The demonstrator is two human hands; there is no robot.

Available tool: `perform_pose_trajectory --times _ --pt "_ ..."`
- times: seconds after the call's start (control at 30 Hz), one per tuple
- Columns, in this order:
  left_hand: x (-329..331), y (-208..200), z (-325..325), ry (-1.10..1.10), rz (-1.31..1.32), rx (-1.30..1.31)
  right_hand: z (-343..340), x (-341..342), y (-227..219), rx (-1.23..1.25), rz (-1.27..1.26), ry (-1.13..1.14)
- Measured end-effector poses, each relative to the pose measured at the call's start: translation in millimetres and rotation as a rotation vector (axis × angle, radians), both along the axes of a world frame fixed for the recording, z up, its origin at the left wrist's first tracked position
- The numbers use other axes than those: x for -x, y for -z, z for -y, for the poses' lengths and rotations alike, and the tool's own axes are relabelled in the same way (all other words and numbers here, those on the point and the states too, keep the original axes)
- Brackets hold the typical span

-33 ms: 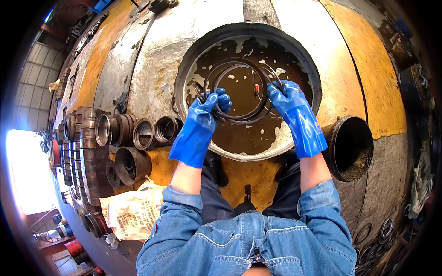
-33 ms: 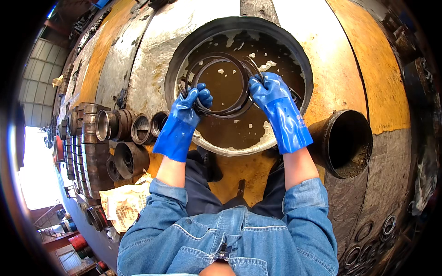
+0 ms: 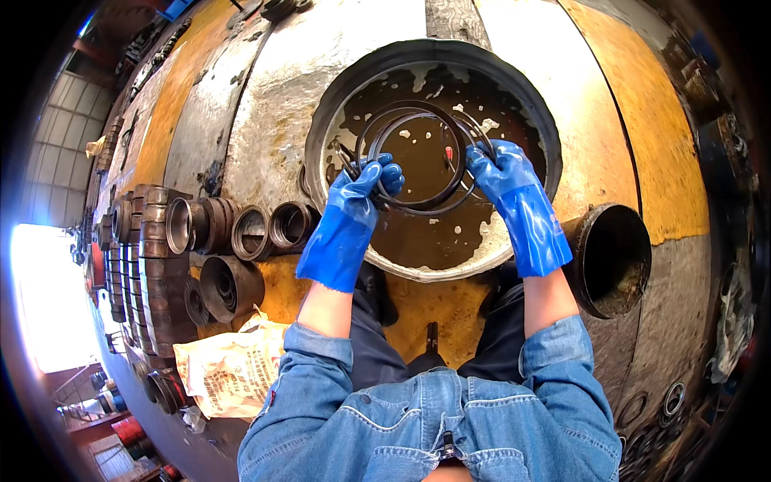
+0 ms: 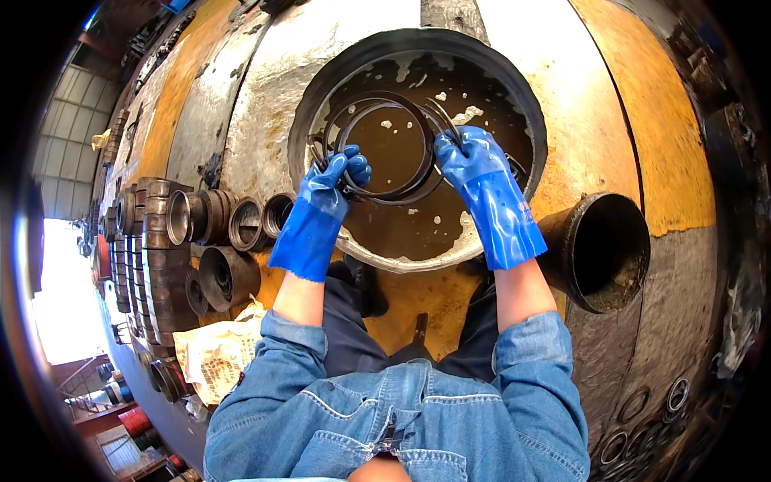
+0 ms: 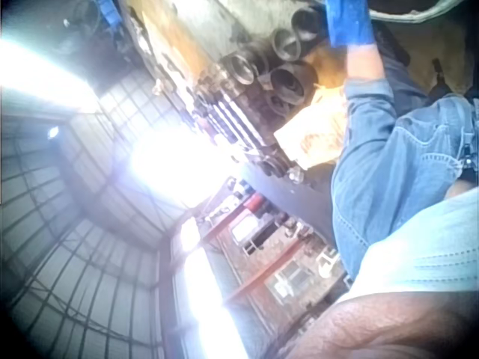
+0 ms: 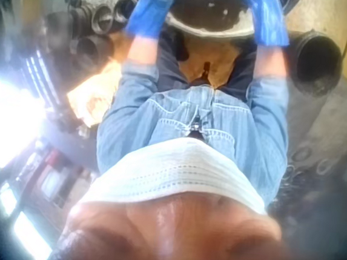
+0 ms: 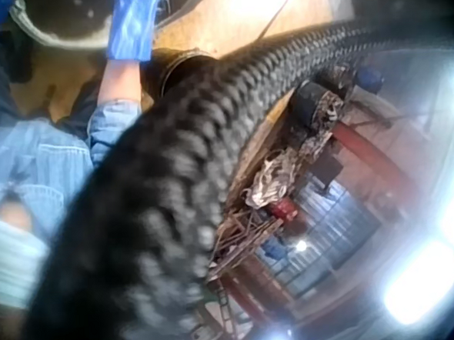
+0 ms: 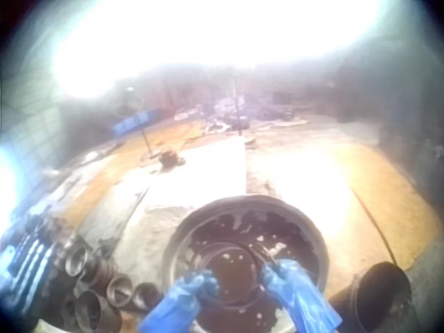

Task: The person cleans metal rings in a container of liquid using a brush and then places them into a bucket.

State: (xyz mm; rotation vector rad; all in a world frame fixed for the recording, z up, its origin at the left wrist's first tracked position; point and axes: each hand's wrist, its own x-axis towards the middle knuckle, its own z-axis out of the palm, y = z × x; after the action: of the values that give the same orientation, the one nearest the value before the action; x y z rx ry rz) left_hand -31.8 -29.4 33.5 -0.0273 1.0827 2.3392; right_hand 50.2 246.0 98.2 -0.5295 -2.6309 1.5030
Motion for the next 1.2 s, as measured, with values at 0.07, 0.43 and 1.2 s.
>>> perform_pose_trajectory --times 0.07,0.43,1.2 --pt "-5.8 -16.5 -5.0 -0.086 -0.072 0.098 4.2 -1.6 -4.4 -0.047 -0.082 0.017" --pt "-4.7 -21.0 -2.7 -0.05 0.005 0.059 -14.6 5.5 2.9 0.198 -0.402 -0.157" --pt "12.4 -6.7 5.0 0.263 0.057 -0.381 -52.7 2.4 32.1 1.272 -0.461 0.143"
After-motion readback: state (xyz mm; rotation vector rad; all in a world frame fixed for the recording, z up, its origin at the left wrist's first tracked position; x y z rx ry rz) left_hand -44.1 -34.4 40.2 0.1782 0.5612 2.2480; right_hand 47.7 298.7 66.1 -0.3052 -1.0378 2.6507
